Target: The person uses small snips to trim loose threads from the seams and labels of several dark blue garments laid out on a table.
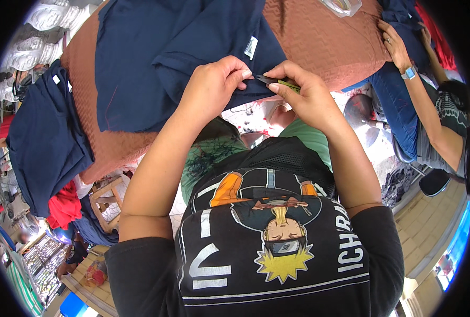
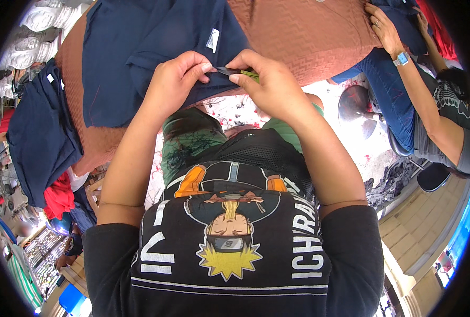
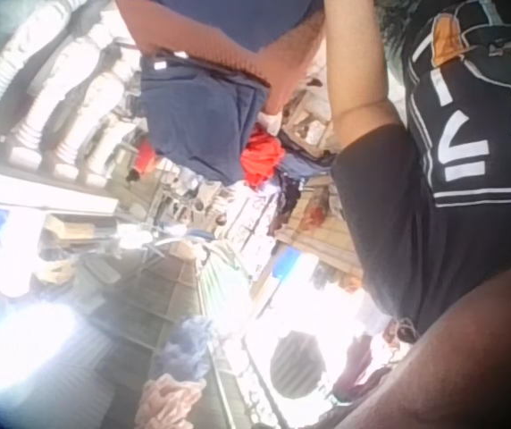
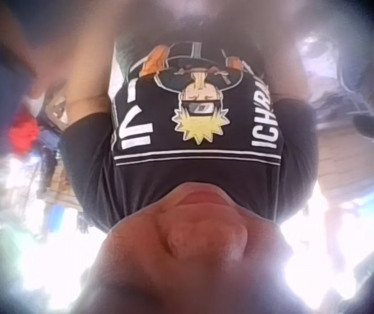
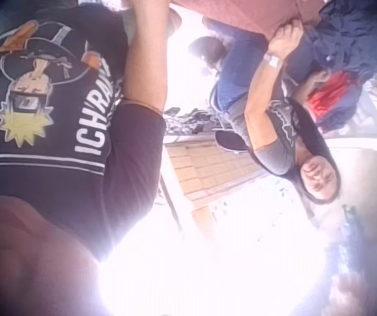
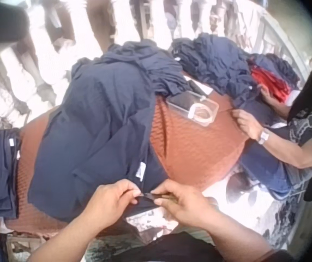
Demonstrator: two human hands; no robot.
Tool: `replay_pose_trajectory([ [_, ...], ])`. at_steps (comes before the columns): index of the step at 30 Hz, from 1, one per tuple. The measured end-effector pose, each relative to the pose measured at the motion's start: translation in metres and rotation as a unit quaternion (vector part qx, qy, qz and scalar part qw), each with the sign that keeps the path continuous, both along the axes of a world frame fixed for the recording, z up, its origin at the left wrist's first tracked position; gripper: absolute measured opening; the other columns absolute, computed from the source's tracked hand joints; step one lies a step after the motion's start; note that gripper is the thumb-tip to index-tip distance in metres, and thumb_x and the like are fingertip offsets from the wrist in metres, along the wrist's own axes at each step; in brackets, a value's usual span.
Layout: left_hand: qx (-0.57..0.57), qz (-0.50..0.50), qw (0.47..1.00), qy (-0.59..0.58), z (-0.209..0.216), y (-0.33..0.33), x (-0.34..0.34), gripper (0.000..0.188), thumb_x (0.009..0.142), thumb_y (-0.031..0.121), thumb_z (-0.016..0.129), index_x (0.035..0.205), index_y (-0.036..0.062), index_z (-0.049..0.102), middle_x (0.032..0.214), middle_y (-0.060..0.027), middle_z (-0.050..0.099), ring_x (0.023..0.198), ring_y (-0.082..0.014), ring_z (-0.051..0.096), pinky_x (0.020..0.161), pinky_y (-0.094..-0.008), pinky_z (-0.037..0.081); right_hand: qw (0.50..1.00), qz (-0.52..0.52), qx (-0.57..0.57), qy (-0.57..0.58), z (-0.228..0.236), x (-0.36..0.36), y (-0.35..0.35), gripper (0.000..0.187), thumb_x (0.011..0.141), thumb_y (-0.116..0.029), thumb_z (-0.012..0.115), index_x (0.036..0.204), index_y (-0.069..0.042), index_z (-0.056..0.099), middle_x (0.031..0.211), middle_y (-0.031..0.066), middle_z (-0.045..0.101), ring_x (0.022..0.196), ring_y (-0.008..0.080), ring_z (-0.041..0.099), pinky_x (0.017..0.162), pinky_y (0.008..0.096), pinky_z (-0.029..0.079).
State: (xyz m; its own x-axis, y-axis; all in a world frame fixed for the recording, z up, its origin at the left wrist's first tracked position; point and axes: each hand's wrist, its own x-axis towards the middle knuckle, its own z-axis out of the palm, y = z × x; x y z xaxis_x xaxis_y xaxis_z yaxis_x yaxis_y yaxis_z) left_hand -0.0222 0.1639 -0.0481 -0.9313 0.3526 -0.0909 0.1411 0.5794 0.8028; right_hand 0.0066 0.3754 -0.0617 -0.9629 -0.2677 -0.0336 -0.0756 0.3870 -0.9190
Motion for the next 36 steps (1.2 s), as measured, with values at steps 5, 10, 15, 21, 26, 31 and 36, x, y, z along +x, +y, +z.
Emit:
replay_pose_trajectory([
  [5, 0.006, 0.001, 1.0, -0.026, 0.002, 0.0, -0.002, 0.017, 0.095, 0.016, 0.06, 0.099, 0.0008, 0.066, 0.082, -0.0072, 0.071, 0.076, -0.0119, 0.068, 0.07, -0.027, 0.051, 0.996, 0.025, 0.057, 0.065, 0.005, -0.004, -0.004, 0.019, 0.089, -0.014, 0.065, 0.105, -0.005, 0.062, 0.086, 0.0168, 0.067, 0.066, 0.029, 0.063, 0.064, 0.0398, 0.05],
  [10, 0.002, 0.009, 0.999, -0.032, 0.002, 0.001, -0.002, 0.017, 0.095, 0.017, 0.06, 0.099, 0.0013, 0.066, 0.08, -0.0069, 0.071, 0.075, -0.0114, 0.067, 0.07, -0.0266, 0.051, 0.985, 0.043, 0.118, 0.121, 0.007, -0.008, -0.01, 0.019, 0.088, -0.018, 0.064, 0.104, -0.006, 0.062, 0.088, 0.0192, 0.067, 0.079, 0.0377, 0.064, 0.07, 0.0454, 0.049],
  [15, -0.01, 0.014, 0.999, -0.03, 0.004, 0.004, 0.002, 0.019, 0.095, 0.019, 0.061, 0.099, 0.0017, 0.066, 0.082, -0.0074, 0.071, 0.076, -0.0109, 0.067, 0.071, -0.0266, 0.051, 0.98, 0.049, 0.147, 0.127, 0.009, -0.008, -0.013, 0.018, 0.088, -0.019, 0.063, 0.102, -0.007, 0.062, 0.088, 0.0179, 0.067, 0.08, 0.0374, 0.064, 0.069, 0.046, 0.049],
  [21, -0.09, -0.226, 0.964, 0.108, 0.046, -0.033, 0.012, 0.024, 0.088, 0.023, 0.069, 0.089, -0.0005, 0.068, 0.082, -0.008, 0.068, 0.072, -0.0151, 0.064, 0.067, -0.0279, 0.05, 0.979, 0.016, 0.16, 0.128, 0.027, -0.005, -0.002, 0.016, 0.088, -0.017, 0.063, 0.101, -0.006, 0.063, 0.09, 0.0175, 0.067, 0.082, 0.0372, 0.065, 0.071, 0.0446, 0.05],
  [26, -0.078, -0.077, 0.992, 0.057, 0.049, -0.023, 0.03, 0.026, 0.08, 0.02, 0.077, 0.095, 0.001, 0.069, 0.101, -0.0115, 0.067, 0.076, -0.0194, 0.066, 0.068, -0.0293, 0.053, 0.995, -0.009, 0.027, 0.098, 0.027, 0.003, -0.006, 0.018, 0.087, -0.01, 0.066, 0.103, -0.002, 0.061, 0.095, 0.0169, 0.069, 0.086, 0.0339, 0.068, 0.074, 0.0396, 0.051],
  [31, -0.081, 0.019, 0.967, 0.241, -0.004, 0.001, 0.034, 0.031, 0.075, 0.012, 0.078, 0.104, 0.0027, 0.07, 0.111, -0.0095, 0.066, 0.084, -0.0241, 0.067, 0.075, -0.0339, 0.055, 0.997, -0.026, -0.038, 0.057, -0.001, 0.004, -0.016, 0.016, 0.09, -0.008, 0.064, 0.102, 0.0, 0.061, 0.094, 0.0167, 0.069, 0.088, 0.0298, 0.069, 0.076, 0.0365, 0.052],
  [36, -0.094, 0.004, 0.953, 0.287, -0.008, 0.003, 0.033, 0.019, 0.077, 0.007, 0.074, 0.095, 0.0016, 0.071, 0.105, -0.0084, 0.068, 0.087, -0.026, 0.067, 0.077, -0.0339, 0.054, 0.999, -0.019, -0.025, 0.034, 0.0, 0.001, -0.014, 0.016, 0.09, -0.008, 0.064, 0.103, 0.001, 0.061, 0.094, 0.016, 0.07, 0.09, 0.0287, 0.069, 0.079, 0.0354, 0.052],
])
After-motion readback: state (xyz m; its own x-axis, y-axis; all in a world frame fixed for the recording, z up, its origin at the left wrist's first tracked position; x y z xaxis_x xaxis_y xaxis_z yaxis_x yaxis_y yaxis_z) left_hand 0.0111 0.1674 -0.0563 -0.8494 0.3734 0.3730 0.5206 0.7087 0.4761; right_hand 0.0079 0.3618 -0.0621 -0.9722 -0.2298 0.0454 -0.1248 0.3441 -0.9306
